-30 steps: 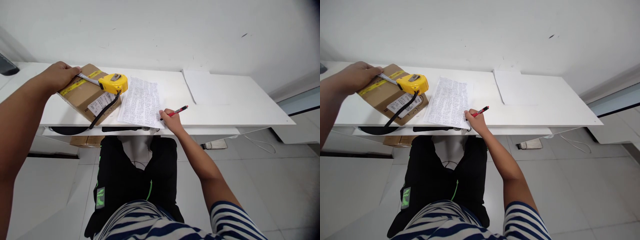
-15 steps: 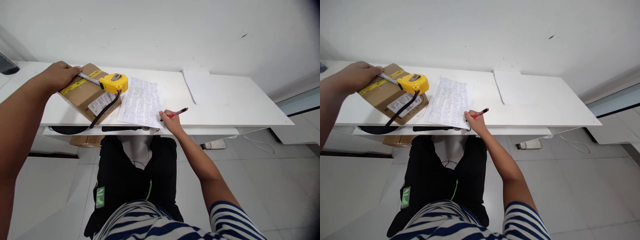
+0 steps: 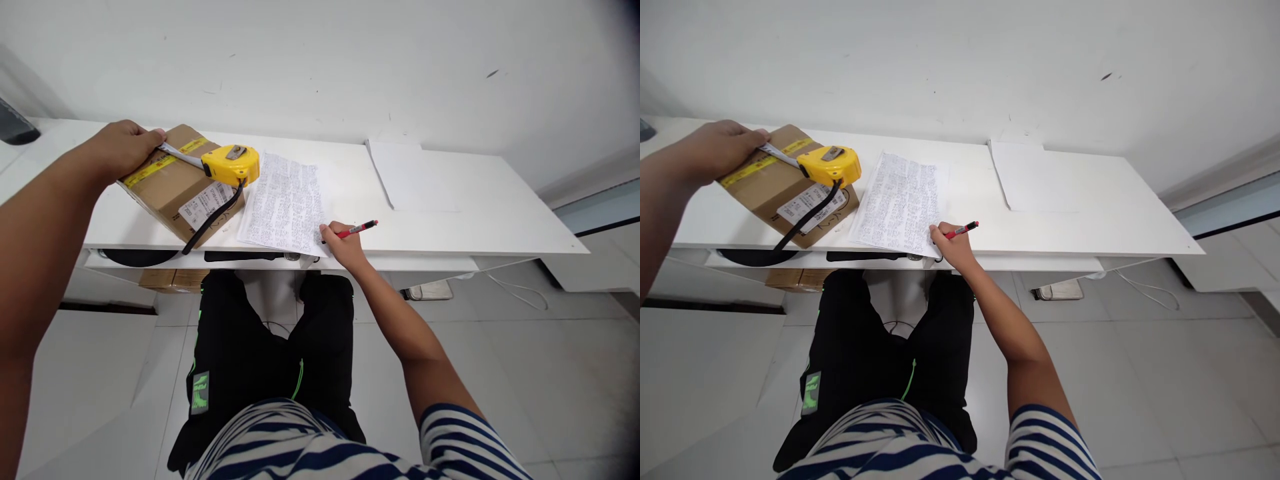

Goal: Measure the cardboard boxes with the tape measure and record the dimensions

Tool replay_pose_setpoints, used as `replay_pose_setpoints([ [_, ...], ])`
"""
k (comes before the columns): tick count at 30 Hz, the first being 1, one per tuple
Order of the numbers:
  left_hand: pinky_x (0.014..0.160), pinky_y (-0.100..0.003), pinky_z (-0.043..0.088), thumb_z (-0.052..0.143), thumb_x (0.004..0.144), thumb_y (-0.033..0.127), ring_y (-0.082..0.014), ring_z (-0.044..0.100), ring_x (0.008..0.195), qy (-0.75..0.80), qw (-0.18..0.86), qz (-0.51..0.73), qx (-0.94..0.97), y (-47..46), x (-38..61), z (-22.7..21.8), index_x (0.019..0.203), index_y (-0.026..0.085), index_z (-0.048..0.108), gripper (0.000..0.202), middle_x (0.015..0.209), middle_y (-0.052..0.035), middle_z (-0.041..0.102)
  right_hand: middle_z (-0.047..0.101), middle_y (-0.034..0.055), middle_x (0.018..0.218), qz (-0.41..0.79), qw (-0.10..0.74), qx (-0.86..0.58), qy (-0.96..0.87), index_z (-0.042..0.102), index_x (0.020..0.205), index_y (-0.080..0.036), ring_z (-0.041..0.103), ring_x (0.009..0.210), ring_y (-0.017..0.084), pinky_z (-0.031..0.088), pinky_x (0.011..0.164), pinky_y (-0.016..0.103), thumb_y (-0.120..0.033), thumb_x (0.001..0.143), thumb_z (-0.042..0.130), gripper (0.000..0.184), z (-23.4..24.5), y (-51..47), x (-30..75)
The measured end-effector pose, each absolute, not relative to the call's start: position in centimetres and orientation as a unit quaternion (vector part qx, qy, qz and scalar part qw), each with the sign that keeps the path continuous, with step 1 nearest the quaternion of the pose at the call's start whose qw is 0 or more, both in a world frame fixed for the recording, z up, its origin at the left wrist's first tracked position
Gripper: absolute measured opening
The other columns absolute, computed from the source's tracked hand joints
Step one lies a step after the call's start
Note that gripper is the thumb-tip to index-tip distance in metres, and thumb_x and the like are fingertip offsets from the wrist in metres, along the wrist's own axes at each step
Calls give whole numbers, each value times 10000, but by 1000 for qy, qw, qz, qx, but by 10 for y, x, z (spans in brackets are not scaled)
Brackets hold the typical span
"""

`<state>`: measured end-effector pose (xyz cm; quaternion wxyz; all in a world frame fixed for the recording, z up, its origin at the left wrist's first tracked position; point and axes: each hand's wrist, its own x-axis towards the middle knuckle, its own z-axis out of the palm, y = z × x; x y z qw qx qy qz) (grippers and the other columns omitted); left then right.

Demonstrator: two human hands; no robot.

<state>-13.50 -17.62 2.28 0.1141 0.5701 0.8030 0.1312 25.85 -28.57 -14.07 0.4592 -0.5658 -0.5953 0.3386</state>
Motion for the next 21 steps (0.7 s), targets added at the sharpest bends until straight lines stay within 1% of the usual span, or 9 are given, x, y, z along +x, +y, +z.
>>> replay_pose_setpoints([
  [3,909,-413,552,511,995,553,-171,574,759,803,117,124,570,-175,-136,22,1256,140,700,525,1101,-102,721,363,-30,561,335,467,-562,-595,279,546,-256,350,580,128,302,561,300,-532,844,655,554,-144,-286,259],
  [7,924,-404,540,474,1000,587,-191,584,796,803,114,118,573,-177,-134,23,1244,139,716,564,1120,-115,725,334,-34,548,292,504,-568,-582,255,559,-258,339,569,132,290,557,306,-578,883,632,591,-151,-288,258],
  [10,934,-395,531,454,1000,593,-215,602,837,805,110,117,572,-180,-131,24,1242,150,728,574,1138,-120,723,350,-32,544,286,498,-565,-593,267,558,-256,349,568,134,301,563,309,-597,891,631,600,-154,-287,258],
  [15,966,-406,524,429,997,603,-250,625,894,804,111,111,574,-182,-129,25,1230,148,740,599,1124,-124,727,447,-11,564,309,478,-559,-604,306,550,-255,427,595,149,351,571,306,-634,885,631,601,-151,-286,260],
  [21,987,-428,526,437,1001,605,-257,642,926,802,115,116,575,-180,-132,22,1237,151,732,591,1159,-128,726,378,-30,552,315,478,-568,-592,263,565,-261,405,581,143,327,564,300,-605,875,670,616,-150,-287,262],
])
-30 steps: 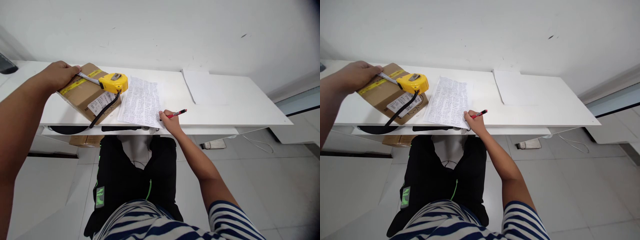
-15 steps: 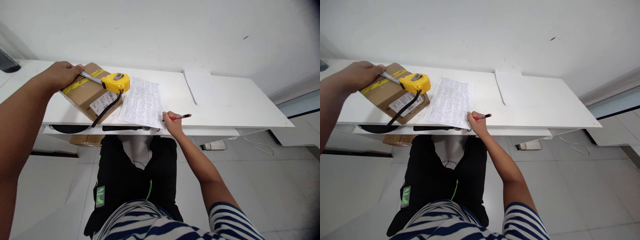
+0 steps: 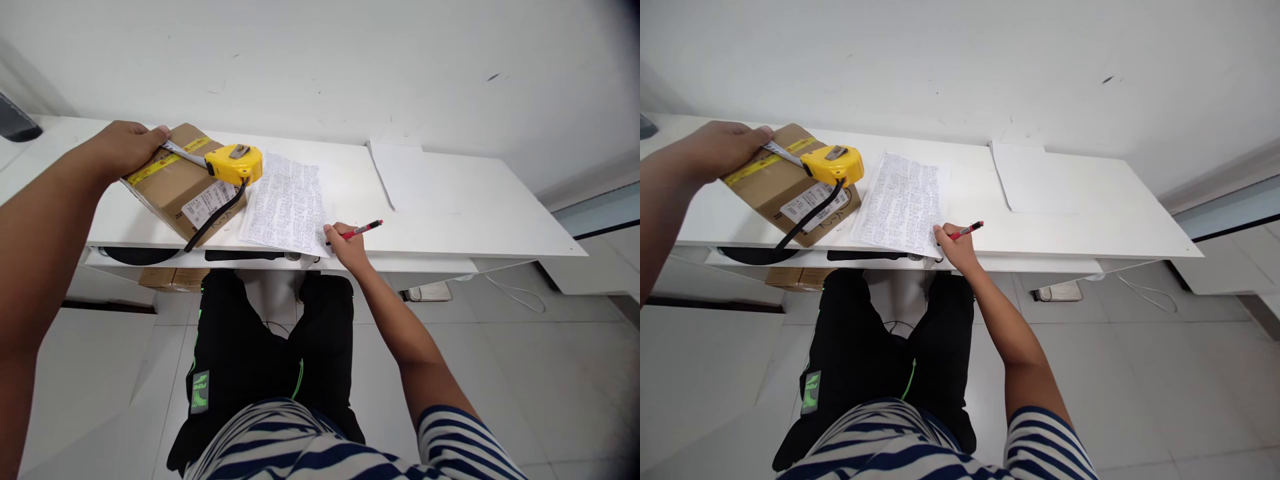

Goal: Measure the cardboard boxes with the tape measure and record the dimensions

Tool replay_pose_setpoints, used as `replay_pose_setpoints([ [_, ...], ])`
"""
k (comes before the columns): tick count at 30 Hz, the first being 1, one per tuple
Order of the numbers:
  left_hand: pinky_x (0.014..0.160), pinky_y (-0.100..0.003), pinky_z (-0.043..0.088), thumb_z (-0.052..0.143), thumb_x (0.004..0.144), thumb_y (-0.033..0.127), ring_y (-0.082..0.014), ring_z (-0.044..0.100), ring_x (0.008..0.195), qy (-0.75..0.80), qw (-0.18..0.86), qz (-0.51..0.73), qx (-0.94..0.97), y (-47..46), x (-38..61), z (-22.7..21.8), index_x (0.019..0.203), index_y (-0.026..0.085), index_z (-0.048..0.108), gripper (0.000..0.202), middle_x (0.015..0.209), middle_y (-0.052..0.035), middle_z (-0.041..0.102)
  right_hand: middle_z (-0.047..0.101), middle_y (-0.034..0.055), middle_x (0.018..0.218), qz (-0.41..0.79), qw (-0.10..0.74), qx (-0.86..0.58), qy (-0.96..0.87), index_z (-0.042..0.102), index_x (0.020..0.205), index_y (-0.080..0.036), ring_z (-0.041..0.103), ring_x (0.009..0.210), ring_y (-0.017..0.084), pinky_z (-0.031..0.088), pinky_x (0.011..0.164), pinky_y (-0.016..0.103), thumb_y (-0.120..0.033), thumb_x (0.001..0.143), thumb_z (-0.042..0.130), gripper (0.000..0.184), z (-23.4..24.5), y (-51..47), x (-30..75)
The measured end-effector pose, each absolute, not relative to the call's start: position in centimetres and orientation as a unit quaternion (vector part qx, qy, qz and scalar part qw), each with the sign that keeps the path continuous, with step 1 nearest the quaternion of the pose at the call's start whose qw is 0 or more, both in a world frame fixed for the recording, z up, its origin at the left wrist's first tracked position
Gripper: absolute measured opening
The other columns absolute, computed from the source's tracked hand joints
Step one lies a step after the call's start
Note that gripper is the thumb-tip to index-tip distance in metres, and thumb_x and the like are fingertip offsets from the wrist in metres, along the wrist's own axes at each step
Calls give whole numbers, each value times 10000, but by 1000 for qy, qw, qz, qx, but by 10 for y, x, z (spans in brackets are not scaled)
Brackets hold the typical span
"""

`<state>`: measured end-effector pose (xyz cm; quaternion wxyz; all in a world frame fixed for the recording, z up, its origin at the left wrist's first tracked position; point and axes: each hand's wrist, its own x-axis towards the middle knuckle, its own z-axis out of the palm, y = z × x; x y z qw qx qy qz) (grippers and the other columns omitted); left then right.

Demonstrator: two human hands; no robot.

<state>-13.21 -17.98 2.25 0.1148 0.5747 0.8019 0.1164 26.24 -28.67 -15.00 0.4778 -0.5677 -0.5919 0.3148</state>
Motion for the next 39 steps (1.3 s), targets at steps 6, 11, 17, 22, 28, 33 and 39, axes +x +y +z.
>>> replay_pose_setpoints([
  [6,971,-441,529,441,996,616,-270,652,921,798,120,122,578,-178,-134,22,1219,149,740,598,1143,-133,729,363,-36,555,286,495,-574,-587,280,567,-257,356,574,134,309,563,299,-550,895,637,566,-153,-286,261],
  [11,986,-429,511,456,990,640,-291,656,993,794,107,119,586,-177,-139,20,1205,136,742,618,1217,-154,719,344,-45,532,304,488,-567,-590,270,555,-264,347,556,128,314,551,295,-577,859,657,583,-153,-288,261],
  [17,1009,-413,499,428,1031,621,-288,660,1058,770,131,140,609,-185,-141,16,1210,86,714,633,1279,-184,708,405,-39,523,296,478,-582,-587,323,541,-261,393,555,136,327,541,291,-613,836,679,581,-157,-292,264],
  [22,975,-384,508,414,1030,621,-311,682,1101,770,133,134,610,-183,-143,12,1222,115,725,624,1292,-176,717,544,11,632,242,464,-633,-571,585,667,-232,533,649,194,442,617,334,-619,927,558,467,-157,-287,262],
  [28,964,-350,504,394,1018,610,-311,683,1171,758,113,127,629,-182,-146,8,1252,171,746,610,1318,-136,729,561,180,1347,73,300,-688,-657,674,1277,-188,660,950,270,548,764,423,-264,908,535,402,-144,-255,251],
  [33,947,-370,513,393,1012,608,-318,693,1148,748,114,132,640,-185,-147,8,1230,201,770,596,1307,-125,743,566,203,1437,168,362,-599,-694,600,1422,-167,678,1039,288,593,835,451,-330,951,500,508,-105,-246,215],
  [39,954,-371,512,366,1019,613,-323,681,1191,745,102,124,648,-181,-151,6,1265,201,761,622,1352,-136,729,740,112,1161,459,425,-489,-607,490,1491,-233,672,678,165,538,568,299,-750,915,555,776,-55,-249,138],
])
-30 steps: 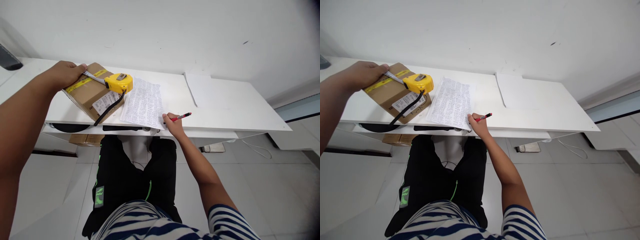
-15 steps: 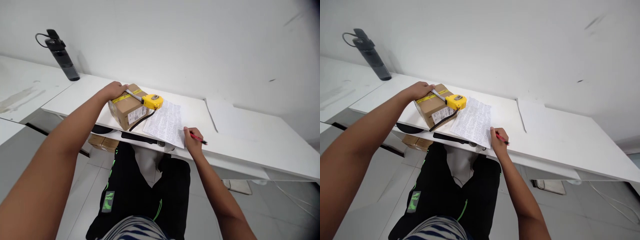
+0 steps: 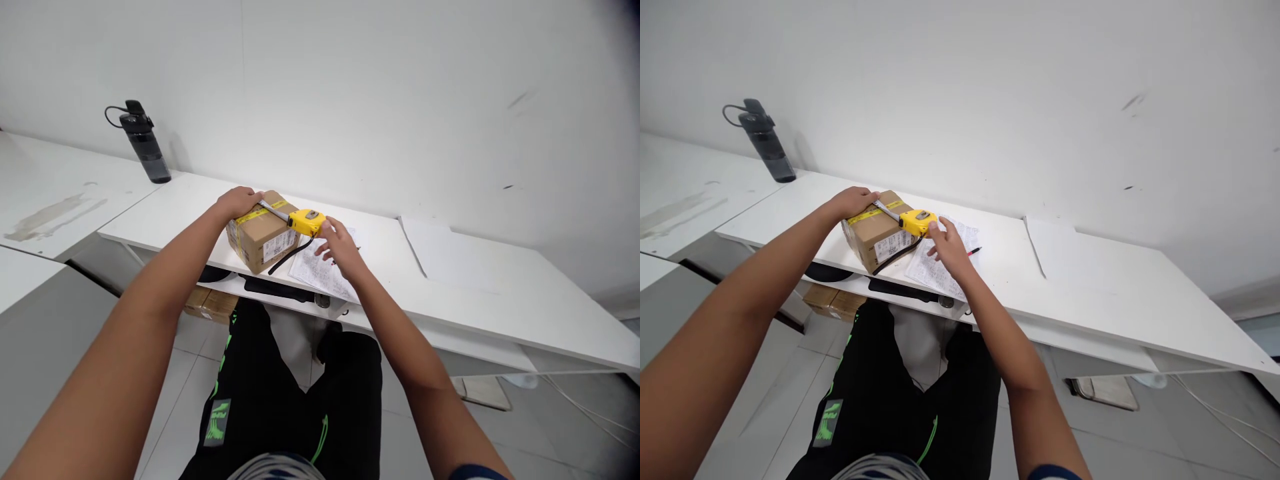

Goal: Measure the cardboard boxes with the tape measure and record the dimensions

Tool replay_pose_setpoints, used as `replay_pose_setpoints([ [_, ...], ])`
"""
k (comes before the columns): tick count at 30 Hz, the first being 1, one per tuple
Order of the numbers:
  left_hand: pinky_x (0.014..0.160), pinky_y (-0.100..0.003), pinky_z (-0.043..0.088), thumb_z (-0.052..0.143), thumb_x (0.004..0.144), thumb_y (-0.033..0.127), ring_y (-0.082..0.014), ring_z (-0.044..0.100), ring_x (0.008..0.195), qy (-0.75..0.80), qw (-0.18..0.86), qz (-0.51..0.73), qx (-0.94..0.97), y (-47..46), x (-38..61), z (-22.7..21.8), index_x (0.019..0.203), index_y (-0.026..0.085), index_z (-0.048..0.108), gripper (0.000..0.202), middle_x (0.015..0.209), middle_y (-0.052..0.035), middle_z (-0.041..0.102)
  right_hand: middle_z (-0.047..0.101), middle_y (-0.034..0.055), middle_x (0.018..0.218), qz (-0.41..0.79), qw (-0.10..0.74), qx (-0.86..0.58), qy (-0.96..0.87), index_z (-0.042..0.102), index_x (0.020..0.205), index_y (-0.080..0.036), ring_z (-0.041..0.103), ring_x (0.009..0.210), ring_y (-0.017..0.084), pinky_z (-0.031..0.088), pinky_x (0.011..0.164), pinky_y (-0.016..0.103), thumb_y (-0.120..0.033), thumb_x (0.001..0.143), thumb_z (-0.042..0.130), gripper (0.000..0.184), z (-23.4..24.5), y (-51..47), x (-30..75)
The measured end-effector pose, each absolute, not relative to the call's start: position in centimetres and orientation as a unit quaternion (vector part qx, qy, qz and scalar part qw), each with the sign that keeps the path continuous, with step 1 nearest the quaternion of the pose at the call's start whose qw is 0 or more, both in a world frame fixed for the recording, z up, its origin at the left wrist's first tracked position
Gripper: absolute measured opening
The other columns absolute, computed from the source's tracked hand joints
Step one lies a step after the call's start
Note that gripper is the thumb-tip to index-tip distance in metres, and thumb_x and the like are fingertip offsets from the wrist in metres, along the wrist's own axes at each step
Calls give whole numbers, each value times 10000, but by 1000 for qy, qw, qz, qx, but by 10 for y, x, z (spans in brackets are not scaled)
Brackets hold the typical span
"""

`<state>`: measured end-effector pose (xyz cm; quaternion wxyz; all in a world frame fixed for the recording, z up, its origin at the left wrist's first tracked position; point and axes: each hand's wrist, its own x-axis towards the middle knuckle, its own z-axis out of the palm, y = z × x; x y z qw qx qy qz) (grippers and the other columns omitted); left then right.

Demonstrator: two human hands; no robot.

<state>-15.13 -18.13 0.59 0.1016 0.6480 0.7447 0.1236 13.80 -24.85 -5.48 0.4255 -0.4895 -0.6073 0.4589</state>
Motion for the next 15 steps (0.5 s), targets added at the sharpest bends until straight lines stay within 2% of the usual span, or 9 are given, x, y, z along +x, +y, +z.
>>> replay_pose_setpoints([
  [2,965,-370,508,349,1022,616,-323,677,1208,740,95,121,654,-180,-153,5,1268,204,760,632,1365,-135,725,749,102,1090,476,433,-467,-606,487,1480,-214,676,686,170,540,578,296,-720,897,611,783,-50,-247,122],
  [4,970,-370,508,341,1025,613,-319,677,1214,737,94,120,659,-180,-155,5,1271,204,757,634,1368,-132,726,742,108,1122,443,460,-438,-633,461,1506,-211,689,763,191,575,646,325,-656,898,648,777,-51,-248,114],
  [6,968,-371,510,339,1027,607,-315,681,1212,734,98,119,662,-181,-155,4,1271,201,753,629,1361,-130,731,708,128,1265,349,475,-407,-698,421,1560,-238,695,898,222,607,753,375,-569,911,671,770,-54,-254,113],
  [8,963,-376,514,336,1029,605,-313,685,1207,731,102,121,663,-182,-155,4,1282,200,743,628,1356,-130,733,657,136,1376,219,450,-376,-780,414,1591,-274,682,1021,257,611,836,414,-469,955,639,702,-56,-264,115],
  [11,971,-386,513,318,1037,604,-311,691,1198,729,103,126,665,-184,-153,5,1316,201,723,636,1362,-133,729,639,144,1377,59,368,-362,-854,421,1616,-300,674,1040,289,611,794,421,-351,1030,508,594,-55,-278,116],
  [15,989,-389,511,308,1043,592,-310,691,1201,725,100,123,670,-183,-154,4,1339,200,708,634,1359,-133,730,633,159,1335,-2,332,-387,-860,341,1666,-297,676,986,296,605,714,406,-327,1055,444,620,-53,-284,110],
])
